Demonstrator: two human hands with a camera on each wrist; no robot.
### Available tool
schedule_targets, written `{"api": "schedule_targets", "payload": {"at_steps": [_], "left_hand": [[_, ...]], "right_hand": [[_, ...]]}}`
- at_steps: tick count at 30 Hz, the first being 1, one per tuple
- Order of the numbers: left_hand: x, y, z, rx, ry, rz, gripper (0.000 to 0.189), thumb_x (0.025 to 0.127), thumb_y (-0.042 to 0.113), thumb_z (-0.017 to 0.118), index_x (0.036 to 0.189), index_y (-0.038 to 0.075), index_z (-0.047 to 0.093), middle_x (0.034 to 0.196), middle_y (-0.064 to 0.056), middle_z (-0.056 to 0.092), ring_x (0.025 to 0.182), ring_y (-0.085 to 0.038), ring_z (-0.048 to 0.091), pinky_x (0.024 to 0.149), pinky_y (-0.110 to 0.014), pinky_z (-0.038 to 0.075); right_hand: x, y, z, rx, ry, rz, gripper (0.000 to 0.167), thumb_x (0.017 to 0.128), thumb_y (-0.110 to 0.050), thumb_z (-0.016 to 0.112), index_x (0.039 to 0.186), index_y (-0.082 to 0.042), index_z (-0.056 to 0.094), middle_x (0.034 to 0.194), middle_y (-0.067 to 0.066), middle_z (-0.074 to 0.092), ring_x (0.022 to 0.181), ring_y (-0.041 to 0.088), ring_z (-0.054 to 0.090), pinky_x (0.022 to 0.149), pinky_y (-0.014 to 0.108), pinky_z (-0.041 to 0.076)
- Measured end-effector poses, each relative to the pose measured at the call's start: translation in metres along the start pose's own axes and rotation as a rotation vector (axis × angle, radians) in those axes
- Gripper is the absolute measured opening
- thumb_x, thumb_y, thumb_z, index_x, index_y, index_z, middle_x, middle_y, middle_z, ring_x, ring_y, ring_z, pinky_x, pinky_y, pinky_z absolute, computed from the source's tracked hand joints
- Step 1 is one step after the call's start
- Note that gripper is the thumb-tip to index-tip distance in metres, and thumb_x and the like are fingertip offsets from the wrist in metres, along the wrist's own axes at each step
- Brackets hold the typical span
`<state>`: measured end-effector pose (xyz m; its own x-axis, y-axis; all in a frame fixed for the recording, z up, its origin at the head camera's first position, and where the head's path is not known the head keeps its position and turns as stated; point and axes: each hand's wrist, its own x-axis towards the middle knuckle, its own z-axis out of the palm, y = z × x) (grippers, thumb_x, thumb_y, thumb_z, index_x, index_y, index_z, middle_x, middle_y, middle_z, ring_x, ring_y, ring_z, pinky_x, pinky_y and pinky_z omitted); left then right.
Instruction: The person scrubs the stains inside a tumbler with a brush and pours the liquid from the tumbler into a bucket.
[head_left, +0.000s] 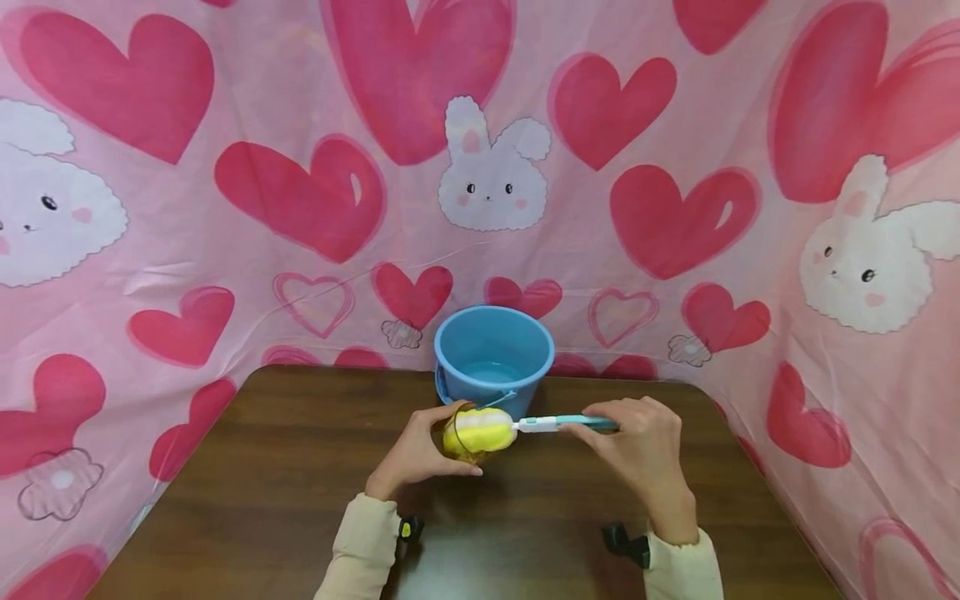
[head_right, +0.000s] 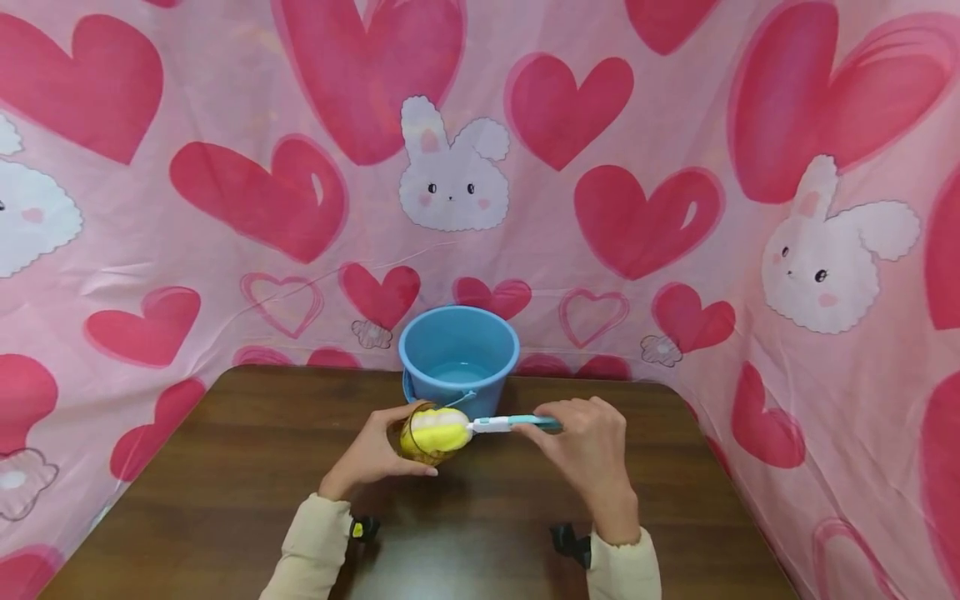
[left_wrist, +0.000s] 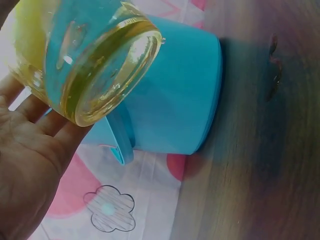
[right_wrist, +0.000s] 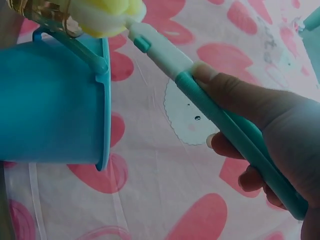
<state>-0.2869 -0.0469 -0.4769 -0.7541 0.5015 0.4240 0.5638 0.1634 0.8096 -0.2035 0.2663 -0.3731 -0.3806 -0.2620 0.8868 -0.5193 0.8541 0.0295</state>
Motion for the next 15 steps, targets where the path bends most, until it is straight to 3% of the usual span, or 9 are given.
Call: {"api": "schedule_targets", "payload": {"at_steps": [8,15], "left_hand": [[-0.0003,-0.0005,-0.0024,0.051,0.018,0.035,0.084,0.063,0.03,0.099,0.137,0.026,0.062,0.129,0.009,0.067,0.114,-0.015,0.062,0.1,-0.035,0.054],[0.0,-0.0023,-0.005,0.047,0.034,0.063,0.084,0.064,0.03,0.099,0.139,0.022,0.062,0.13,0.007,0.067,0.116,-0.016,0.063,0.102,-0.036,0.054]], "right_hand": [[0.0032,-0.0029,-0.0026,-0.065,0.008,-0.068,0.065,0.093,-0.068,0.053,0.075,-0.011,0.079,0.066,0.001,0.072,0.053,0.016,0.062,0.05,0.033,0.045],[0.0045,-0.0079,-0.0069,-0.039,-0.019,-0.122,0.057,0.094,-0.063,0.057,0.074,-0.013,0.078,0.064,-0.003,0.071,0.053,0.012,0.059,0.053,0.031,0.043]]}}
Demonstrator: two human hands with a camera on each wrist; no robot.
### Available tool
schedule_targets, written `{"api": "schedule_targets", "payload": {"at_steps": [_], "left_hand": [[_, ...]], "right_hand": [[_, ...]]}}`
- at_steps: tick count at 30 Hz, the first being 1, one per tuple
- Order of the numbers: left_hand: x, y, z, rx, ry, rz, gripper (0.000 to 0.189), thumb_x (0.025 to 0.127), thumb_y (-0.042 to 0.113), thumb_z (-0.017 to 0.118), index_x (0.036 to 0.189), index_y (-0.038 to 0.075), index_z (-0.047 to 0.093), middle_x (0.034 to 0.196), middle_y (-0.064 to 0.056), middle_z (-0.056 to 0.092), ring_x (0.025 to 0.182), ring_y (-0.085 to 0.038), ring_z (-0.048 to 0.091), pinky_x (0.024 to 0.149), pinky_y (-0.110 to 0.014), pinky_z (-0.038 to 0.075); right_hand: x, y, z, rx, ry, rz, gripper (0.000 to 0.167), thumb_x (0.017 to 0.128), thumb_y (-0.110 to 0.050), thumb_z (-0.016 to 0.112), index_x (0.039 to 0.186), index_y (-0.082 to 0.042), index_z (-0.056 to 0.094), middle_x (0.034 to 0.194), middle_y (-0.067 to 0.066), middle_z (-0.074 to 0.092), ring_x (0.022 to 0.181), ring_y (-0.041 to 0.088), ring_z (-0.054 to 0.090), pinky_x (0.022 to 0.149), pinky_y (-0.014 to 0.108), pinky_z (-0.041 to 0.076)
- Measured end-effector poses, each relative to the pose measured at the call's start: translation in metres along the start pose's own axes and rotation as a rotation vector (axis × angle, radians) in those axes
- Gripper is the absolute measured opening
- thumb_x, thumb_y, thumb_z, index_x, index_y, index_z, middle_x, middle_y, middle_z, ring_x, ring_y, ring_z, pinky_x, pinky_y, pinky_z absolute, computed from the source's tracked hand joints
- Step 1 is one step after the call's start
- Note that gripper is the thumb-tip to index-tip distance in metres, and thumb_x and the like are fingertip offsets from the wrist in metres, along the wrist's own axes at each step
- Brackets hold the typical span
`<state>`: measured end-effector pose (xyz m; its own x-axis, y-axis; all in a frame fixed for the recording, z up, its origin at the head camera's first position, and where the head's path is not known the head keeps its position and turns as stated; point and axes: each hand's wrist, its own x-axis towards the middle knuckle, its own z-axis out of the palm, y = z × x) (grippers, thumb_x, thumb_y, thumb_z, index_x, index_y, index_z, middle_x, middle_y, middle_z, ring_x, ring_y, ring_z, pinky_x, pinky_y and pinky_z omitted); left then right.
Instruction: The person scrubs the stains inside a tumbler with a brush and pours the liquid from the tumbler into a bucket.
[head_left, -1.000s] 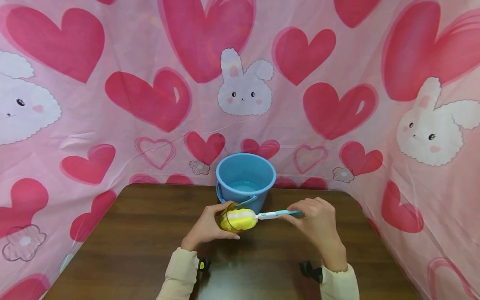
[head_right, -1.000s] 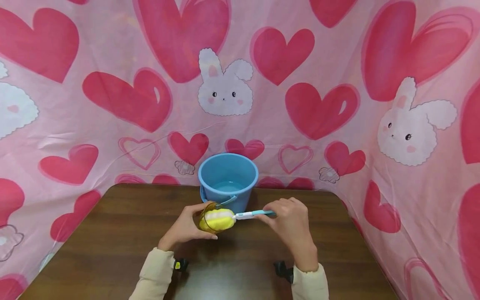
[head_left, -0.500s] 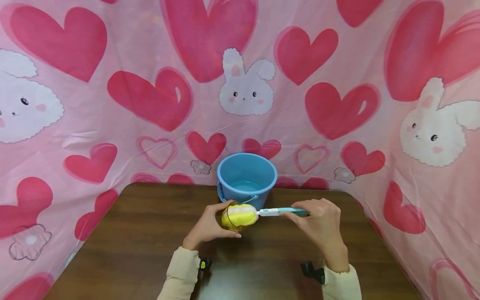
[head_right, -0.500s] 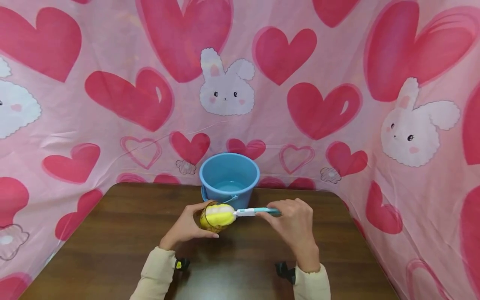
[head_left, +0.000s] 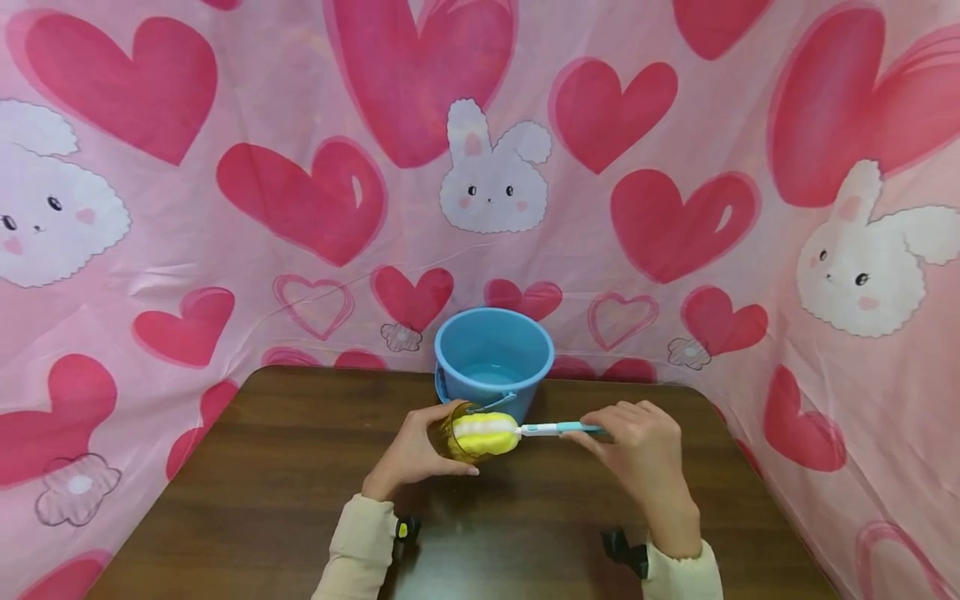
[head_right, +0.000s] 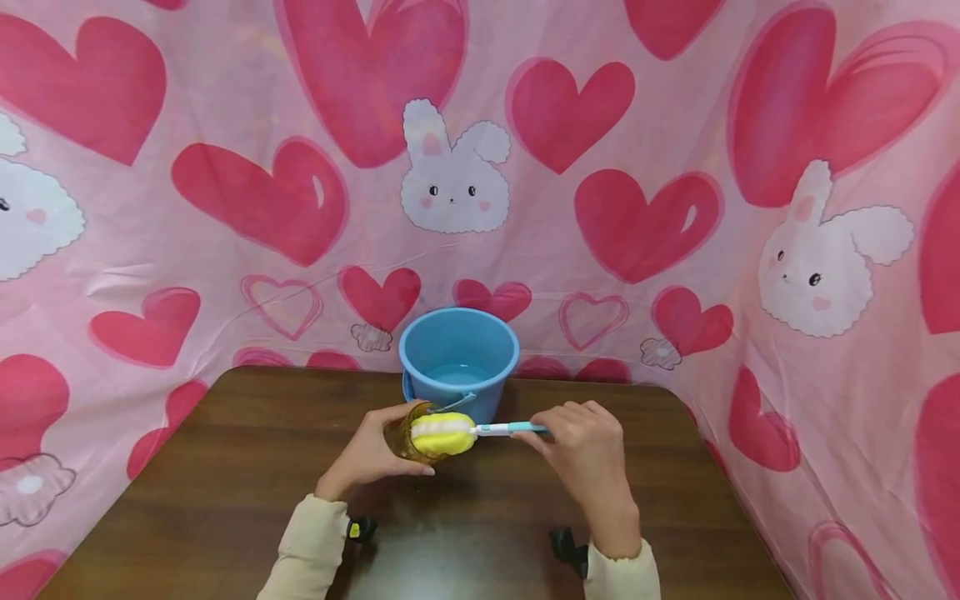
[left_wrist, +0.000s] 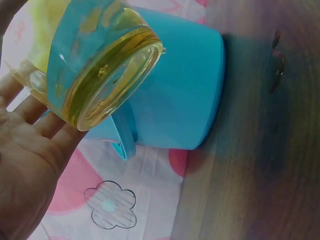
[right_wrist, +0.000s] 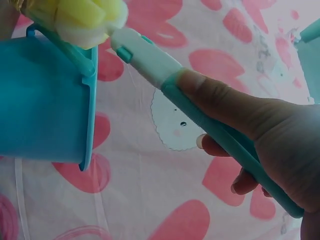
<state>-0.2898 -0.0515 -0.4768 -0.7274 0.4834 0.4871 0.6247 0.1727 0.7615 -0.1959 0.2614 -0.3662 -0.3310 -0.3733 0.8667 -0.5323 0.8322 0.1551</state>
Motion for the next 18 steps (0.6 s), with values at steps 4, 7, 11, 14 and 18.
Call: {"api": "schedule_targets", "payload": {"at_steps": [4,7,11,14,18], "left_hand": [[-0.002,0.003,0.002,-0.016,0.0,-0.004,0.085,0.063,0.028,0.099,0.139,0.019,0.062,0.129,0.004,0.068,0.116,-0.016,0.064,0.102,-0.034,0.053],[-0.003,0.006,0.005,-0.028,-0.002,-0.034,0.084,0.063,0.024,0.099,0.138,0.02,0.062,0.13,0.005,0.068,0.116,-0.016,0.063,0.102,-0.033,0.052],[-0.005,0.009,0.011,-0.035,-0.008,-0.082,0.083,0.065,0.019,0.098,0.14,0.021,0.061,0.134,0.007,0.066,0.12,-0.017,0.06,0.104,-0.036,0.051],[-0.007,0.011,0.014,-0.042,-0.016,-0.103,0.083,0.067,0.018,0.097,0.141,0.024,0.06,0.135,0.009,0.064,0.121,-0.017,0.059,0.104,-0.037,0.051],[-0.01,0.015,0.018,-0.048,-0.014,-0.106,0.082,0.067,0.02,0.097,0.141,0.027,0.06,0.132,0.011,0.065,0.118,-0.017,0.06,0.1,-0.035,0.054]], "right_hand": [[-0.002,0.001,-0.003,0.036,-0.008,-0.019,0.06,0.093,-0.065,0.054,0.073,-0.014,0.078,0.063,-0.005,0.07,0.051,0.01,0.057,0.052,0.029,0.044],[-0.006,0.005,-0.003,0.078,-0.009,0.002,0.061,0.091,-0.068,0.057,0.073,-0.014,0.079,0.062,-0.004,0.069,0.05,0.01,0.055,0.051,0.029,0.044],[-0.01,0.01,-0.002,0.11,0.022,0.021,0.061,0.088,-0.069,0.061,0.072,-0.013,0.079,0.061,-0.003,0.069,0.048,0.011,0.054,0.049,0.028,0.043],[-0.011,0.011,-0.001,0.107,0.048,0.029,0.062,0.087,-0.07,0.062,0.073,-0.012,0.079,0.061,-0.001,0.069,0.048,0.011,0.055,0.048,0.028,0.042],[-0.012,0.011,-0.004,0.084,0.063,0.06,0.064,0.087,-0.071,0.061,0.074,-0.011,0.079,0.062,0.0,0.07,0.048,0.014,0.055,0.047,0.03,0.041]]}}
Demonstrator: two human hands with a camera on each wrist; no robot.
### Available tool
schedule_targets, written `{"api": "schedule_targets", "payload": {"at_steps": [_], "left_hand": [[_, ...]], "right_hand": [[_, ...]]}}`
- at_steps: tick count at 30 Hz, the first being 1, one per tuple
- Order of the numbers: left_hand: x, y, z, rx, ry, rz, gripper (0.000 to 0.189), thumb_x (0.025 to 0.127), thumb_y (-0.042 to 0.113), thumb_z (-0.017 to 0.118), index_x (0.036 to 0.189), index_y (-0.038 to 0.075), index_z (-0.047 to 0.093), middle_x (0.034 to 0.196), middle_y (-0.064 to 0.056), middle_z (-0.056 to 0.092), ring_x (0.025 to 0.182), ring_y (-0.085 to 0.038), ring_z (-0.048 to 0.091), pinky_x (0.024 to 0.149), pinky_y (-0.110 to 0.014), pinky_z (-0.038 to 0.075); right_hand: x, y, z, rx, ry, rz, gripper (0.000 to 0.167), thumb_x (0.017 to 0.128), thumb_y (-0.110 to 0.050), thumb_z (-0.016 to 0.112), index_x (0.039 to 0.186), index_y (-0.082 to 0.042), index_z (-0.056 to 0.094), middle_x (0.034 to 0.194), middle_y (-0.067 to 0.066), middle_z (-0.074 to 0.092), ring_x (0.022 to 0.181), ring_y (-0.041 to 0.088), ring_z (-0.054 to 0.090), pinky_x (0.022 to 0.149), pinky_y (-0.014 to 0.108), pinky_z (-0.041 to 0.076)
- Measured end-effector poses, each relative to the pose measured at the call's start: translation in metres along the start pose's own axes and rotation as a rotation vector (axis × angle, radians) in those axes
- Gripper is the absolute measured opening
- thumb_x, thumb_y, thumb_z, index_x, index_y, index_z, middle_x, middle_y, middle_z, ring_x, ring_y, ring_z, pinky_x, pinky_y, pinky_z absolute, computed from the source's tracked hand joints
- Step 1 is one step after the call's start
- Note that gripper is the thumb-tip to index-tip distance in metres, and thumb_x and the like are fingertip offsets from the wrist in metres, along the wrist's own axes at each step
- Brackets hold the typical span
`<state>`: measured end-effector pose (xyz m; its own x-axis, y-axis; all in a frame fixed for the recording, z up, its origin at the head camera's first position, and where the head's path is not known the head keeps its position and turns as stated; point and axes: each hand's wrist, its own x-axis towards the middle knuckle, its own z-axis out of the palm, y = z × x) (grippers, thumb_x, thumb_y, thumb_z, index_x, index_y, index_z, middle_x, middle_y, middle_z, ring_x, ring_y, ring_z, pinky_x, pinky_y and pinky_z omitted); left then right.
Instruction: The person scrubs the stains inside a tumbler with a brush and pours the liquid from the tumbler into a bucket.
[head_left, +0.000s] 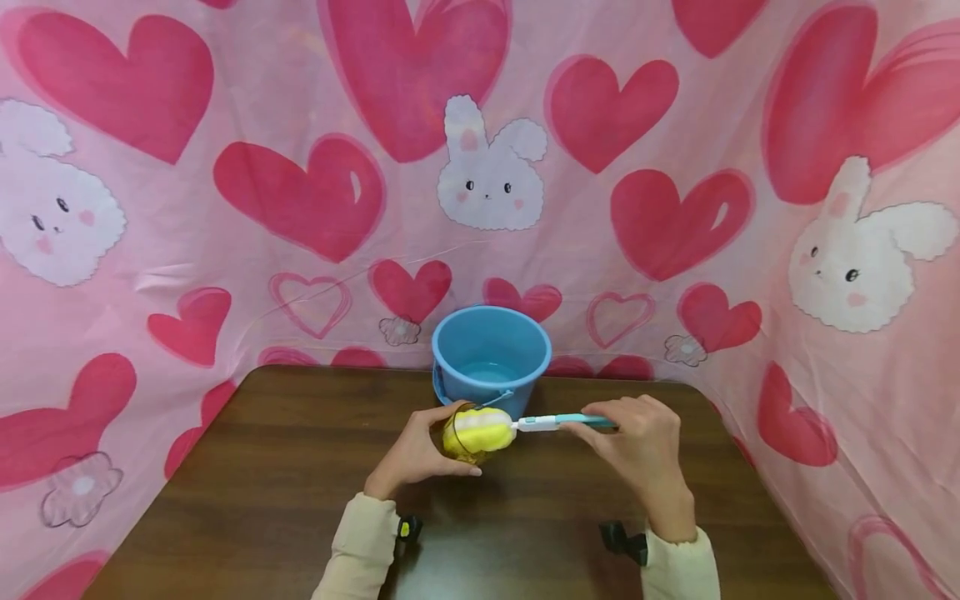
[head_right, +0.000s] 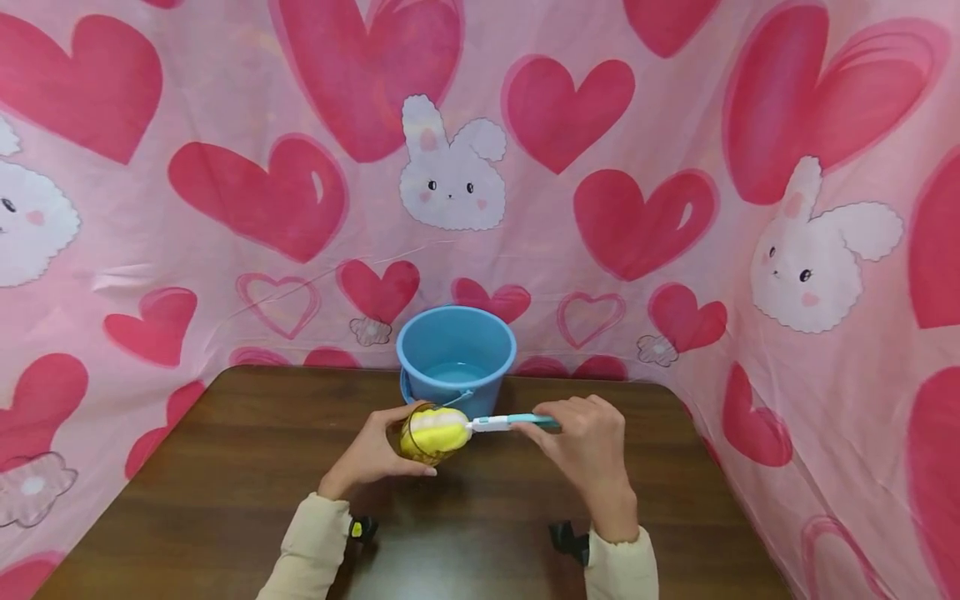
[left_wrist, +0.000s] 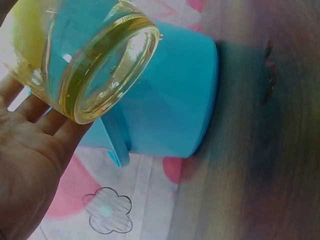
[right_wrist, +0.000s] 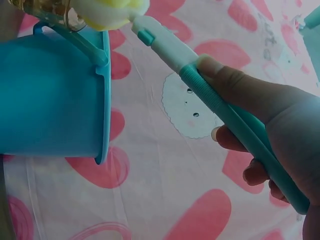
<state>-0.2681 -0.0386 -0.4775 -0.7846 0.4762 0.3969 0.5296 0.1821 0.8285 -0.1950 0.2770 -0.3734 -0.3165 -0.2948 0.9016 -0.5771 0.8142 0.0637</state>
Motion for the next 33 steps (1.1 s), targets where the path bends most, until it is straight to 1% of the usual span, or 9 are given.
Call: {"api": "schedule_targets", "payload": {"at_steps": [3,6,9,12,17,20,23,27,33], "left_hand": [[0.0,0.002,-0.002,0.02,0.016,0.004,0.084,0.065,0.026,0.098,0.14,0.026,0.06,0.131,0.011,0.066,0.117,-0.016,0.061,0.103,-0.039,0.053],[0.0,0.002,-0.003,0.041,0.032,0.015,0.087,0.062,0.031,0.1,0.14,0.025,0.061,0.131,0.012,0.066,0.118,-0.014,0.061,0.106,-0.043,0.05],[-0.001,0.002,-0.004,0.044,0.033,0.029,0.085,0.062,0.032,0.1,0.138,0.026,0.062,0.13,0.012,0.067,0.118,-0.013,0.061,0.107,-0.045,0.049],[0.0,0.001,-0.006,0.04,0.029,0.052,0.083,0.062,0.032,0.099,0.137,0.027,0.063,0.129,0.012,0.067,0.117,-0.014,0.062,0.107,-0.044,0.05],[0.001,0.0,-0.007,0.032,0.023,0.073,0.083,0.062,0.032,0.1,0.137,0.022,0.064,0.129,0.006,0.069,0.115,-0.015,0.063,0.103,-0.037,0.052],[0.001,-0.001,-0.008,0.011,0.015,0.06,0.083,0.063,0.029,0.099,0.137,0.021,0.064,0.129,0.004,0.069,0.115,-0.016,0.063,0.102,-0.035,0.053],[0.001,-0.001,-0.007,-0.016,0.0,0.032,0.082,0.064,0.027,0.099,0.139,0.021,0.063,0.131,0.006,0.068,0.117,-0.016,0.063,0.103,-0.035,0.052],[0.0,-0.001,-0.006,-0.036,-0.025,0.012,0.082,0.068,0.023,0.097,0.141,0.021,0.061,0.134,0.006,0.066,0.12,-0.019,0.06,0.104,-0.038,0.052],[0.0,0.0,-0.003,-0.054,-0.023,-0.011,0.081,0.069,0.021,0.096,0.141,0.022,0.06,0.135,0.006,0.065,0.121,-0.02,0.059,0.104,-0.04,0.051]], "right_hand": [[0.001,0.001,-0.002,-0.027,0.001,0.033,0.067,0.088,-0.072,0.058,0.075,-0.01,0.08,0.063,0.002,0.071,0.049,0.016,0.056,0.047,0.032,0.043],[0.001,0.001,-0.007,-0.06,-0.02,0.057,0.07,0.089,-0.073,0.054,0.076,-0.01,0.08,0.064,0.003,0.071,0.051,0.017,0.058,0.051,0.034,0.044],[0.002,-0.001,-0.01,-0.088,-0.04,0.037,0.068,0.091,-0.071,0.054,0.076,-0.009,0.079,0.066,0.004,0.072,0.053,0.017,0.062,0.055,0.036,0.047],[0.005,-0.005,-0.012,-0.105,-0.057,-0.001,0.067,0.093,-0.069,0.052,0.075,-0.011,0.079,0.066,0.002,0.073,0.055,0.016,0.064,0.057,0.035,0.048],[0.008,-0.008,-0.013,-0.05,-0.091,-0.028,0.066,0.093,-0.069,0.051,0.072,-0.013,0.078,0.063,-0.002,0.071,0.052,0.011,0.059,0.055,0.03,0.044],[0.007,-0.006,-0.012,0.008,-0.083,-0.025,0.063,0.091,-0.069,0.056,0.073,-0.014,0.079,0.062,-0.003,0.069,0.05,0.01,0.056,0.053,0.029,0.042],[0.006,-0.003,-0.009,0.05,-0.05,-0.016,0.061,0.088,-0.069,0.06,0.073,-0.014,0.08,0.062,-0.003,0.07,0.049,0.009,0.054,0.053,0.028,0.042],[0.004,0.0,-0.004,0.08,-0.016,-0.003,0.061,0.086,-0.07,0.064,0.074,-0.013,0.08,0.063,-0.002,0.071,0.049,0.009,0.054,0.053,0.027,0.042],[0.0,0.001,0.002,0.103,-0.046,0.053,0.062,0.083,-0.072,0.063,0.075,-0.013,0.08,0.065,-0.002,0.072,0.052,0.011,0.056,0.054,0.026,0.042]]}}
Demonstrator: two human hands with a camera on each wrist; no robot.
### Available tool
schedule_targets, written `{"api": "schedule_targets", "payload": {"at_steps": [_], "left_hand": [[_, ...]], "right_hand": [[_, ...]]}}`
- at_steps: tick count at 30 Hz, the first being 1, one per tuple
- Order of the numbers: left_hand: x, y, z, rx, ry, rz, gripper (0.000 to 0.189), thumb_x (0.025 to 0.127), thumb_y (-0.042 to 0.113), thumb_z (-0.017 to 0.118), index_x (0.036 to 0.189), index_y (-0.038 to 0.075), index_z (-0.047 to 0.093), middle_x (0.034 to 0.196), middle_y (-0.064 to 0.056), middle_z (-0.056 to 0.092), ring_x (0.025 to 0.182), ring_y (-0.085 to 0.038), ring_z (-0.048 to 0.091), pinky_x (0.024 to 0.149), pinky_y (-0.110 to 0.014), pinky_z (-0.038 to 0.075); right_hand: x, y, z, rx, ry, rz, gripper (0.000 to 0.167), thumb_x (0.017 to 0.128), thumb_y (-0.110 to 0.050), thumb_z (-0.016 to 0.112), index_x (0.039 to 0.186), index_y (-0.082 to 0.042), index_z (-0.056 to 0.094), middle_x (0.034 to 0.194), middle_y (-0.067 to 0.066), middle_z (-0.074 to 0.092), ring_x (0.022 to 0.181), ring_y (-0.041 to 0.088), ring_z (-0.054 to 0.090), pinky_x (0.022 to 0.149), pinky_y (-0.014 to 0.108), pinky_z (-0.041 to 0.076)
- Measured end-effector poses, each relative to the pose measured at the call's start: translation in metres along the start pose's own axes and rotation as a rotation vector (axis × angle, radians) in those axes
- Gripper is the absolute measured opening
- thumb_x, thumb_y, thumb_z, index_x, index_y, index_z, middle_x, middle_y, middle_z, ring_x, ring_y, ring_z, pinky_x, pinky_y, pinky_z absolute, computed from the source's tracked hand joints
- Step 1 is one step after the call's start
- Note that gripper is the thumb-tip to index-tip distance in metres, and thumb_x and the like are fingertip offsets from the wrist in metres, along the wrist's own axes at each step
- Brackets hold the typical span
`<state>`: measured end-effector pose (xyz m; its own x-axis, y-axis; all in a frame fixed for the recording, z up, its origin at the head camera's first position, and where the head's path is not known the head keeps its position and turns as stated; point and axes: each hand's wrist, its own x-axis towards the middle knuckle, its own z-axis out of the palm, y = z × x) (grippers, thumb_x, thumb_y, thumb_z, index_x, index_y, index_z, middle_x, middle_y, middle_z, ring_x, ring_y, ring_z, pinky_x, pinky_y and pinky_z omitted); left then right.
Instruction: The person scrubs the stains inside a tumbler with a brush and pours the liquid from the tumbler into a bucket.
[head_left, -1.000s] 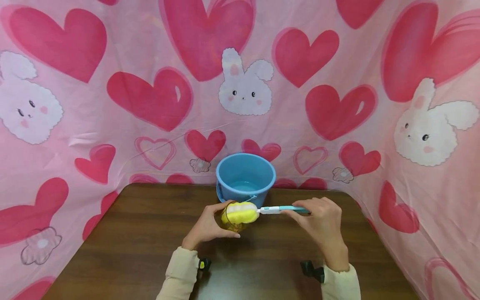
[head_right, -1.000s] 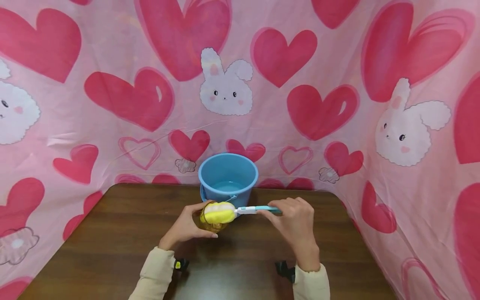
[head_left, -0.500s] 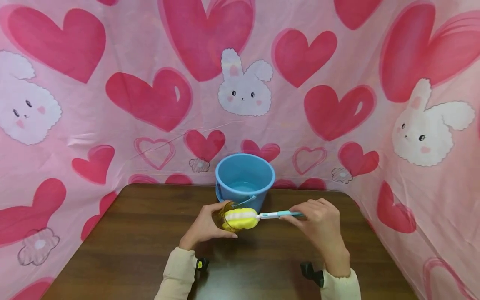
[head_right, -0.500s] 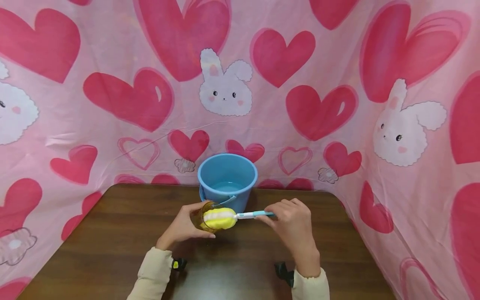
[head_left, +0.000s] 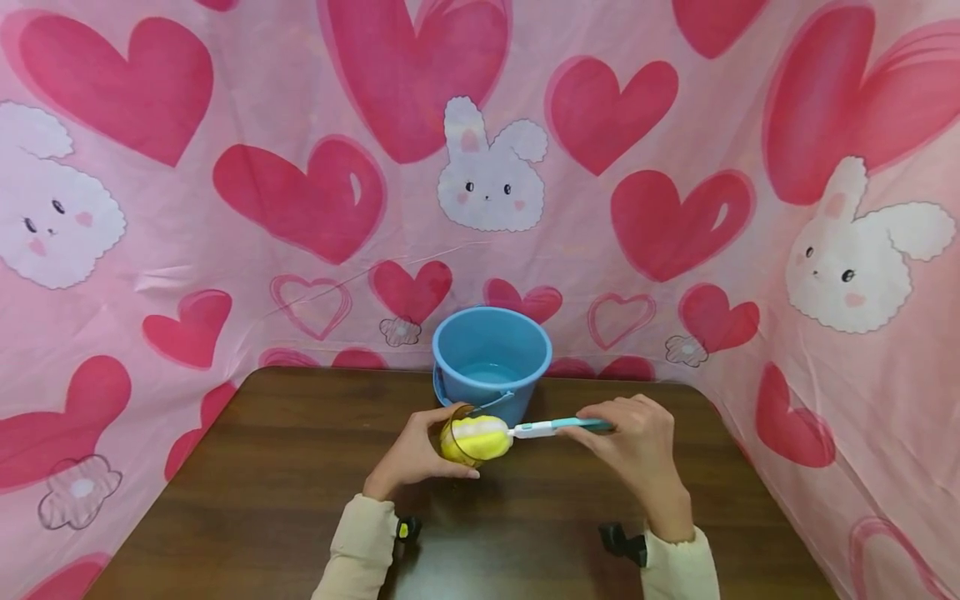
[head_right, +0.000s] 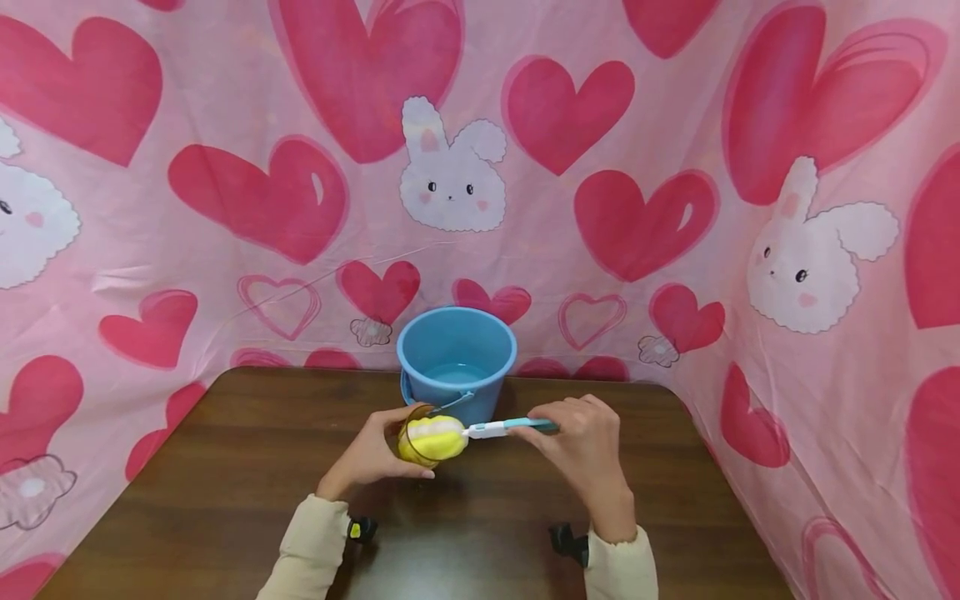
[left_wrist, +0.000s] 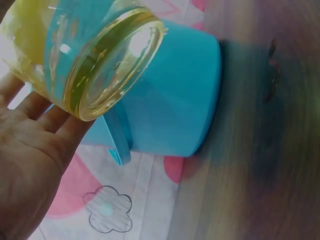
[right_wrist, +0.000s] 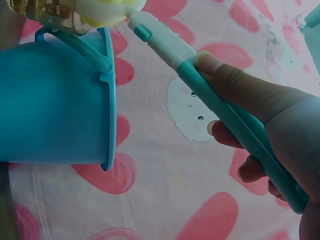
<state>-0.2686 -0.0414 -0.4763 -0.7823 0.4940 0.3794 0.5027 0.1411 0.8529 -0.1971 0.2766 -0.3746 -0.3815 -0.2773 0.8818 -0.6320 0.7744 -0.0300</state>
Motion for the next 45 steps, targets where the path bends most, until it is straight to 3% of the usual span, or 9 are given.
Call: {"api": "schedule_targets", "payload": {"at_steps": [11,20,25,31,41,45], "left_hand": [[-0.001,0.001,-0.001,0.011,0.008,-0.003,0.079,0.069,0.022,0.096,0.141,0.022,0.061,0.134,0.006,0.066,0.119,-0.019,0.06,0.103,-0.04,0.051],[0.0,-0.002,0.001,0.035,-0.017,-0.008,0.081,0.067,0.025,0.097,0.14,0.025,0.061,0.131,0.011,0.066,0.118,-0.016,0.06,0.103,-0.035,0.052],[0.001,-0.001,0.001,0.035,-0.02,-0.018,0.08,0.066,0.022,0.097,0.138,0.031,0.062,0.13,0.016,0.066,0.119,-0.014,0.059,0.104,-0.038,0.051],[0.002,0.003,-0.001,0.008,-0.024,0.0,0.081,0.065,0.024,0.098,0.137,0.032,0.062,0.13,0.013,0.066,0.118,-0.016,0.06,0.101,-0.036,0.053],[0.0,0.0,-0.002,0.02,-0.006,0.026,0.082,0.065,0.022,0.098,0.138,0.029,0.062,0.13,0.01,0.066,0.116,-0.017,0.061,0.101,-0.035,0.054],[0.001,-0.001,-0.001,0.058,-0.003,0.037,0.083,0.064,0.026,0.099,0.139,0.025,0.062,0.132,0.009,0.066,0.12,-0.016,0.061,0.104,-0.036,0.052]], "right_hand": [[0.003,-0.006,0.012,-0.017,-0.018,-0.033,0.058,0.084,-0.069,0.064,0.074,-0.015,0.08,0.064,-0.005,0.071,0.051,0.009,0.057,0.053,0.028,0.042],[0.004,-0.007,0.017,-0.081,-0.072,-0.07,0.051,0.078,-0.065,0.071,0.075,-0.014,0.081,0.065,-0.003,0.072,0.052,0.008,0.058,0.054,0.028,0.046],[0.004,-0.002,0.013,-0.074,-0.035,-0.037,0.059,0.082,-0.069,0.063,0.075,-0.013,0.081,0.067,-0.002,0.073,0.054,0.01,0.06,0.054,0.029,0.045],[0.004,0.004,0.008,-0.071,0.008,0.004,0.065,0.084,-0.072,0.06,0.076,-0.011,0.08,0.066,0.002,0.072,0.053,0.017,0.061,0.055,0.033,0.044],[0.007,0.001,0.006,-0.107,0.101,-0.172,0.055,0.092,-0.061,0.063,0.076,-0.011,0.08,0.067,0.0,0.073,0.053,0.014,0.063,0.057,0.033,0.044],[0.006,0.001,0.007,-0.082,0.085,-0.208,0.054,0.094,-0.06,0.06,0.074,-0.013,0.078,0.067,-0.003,0.073,0.054,0.012,0.063,0.057,0.031,0.045]]}}
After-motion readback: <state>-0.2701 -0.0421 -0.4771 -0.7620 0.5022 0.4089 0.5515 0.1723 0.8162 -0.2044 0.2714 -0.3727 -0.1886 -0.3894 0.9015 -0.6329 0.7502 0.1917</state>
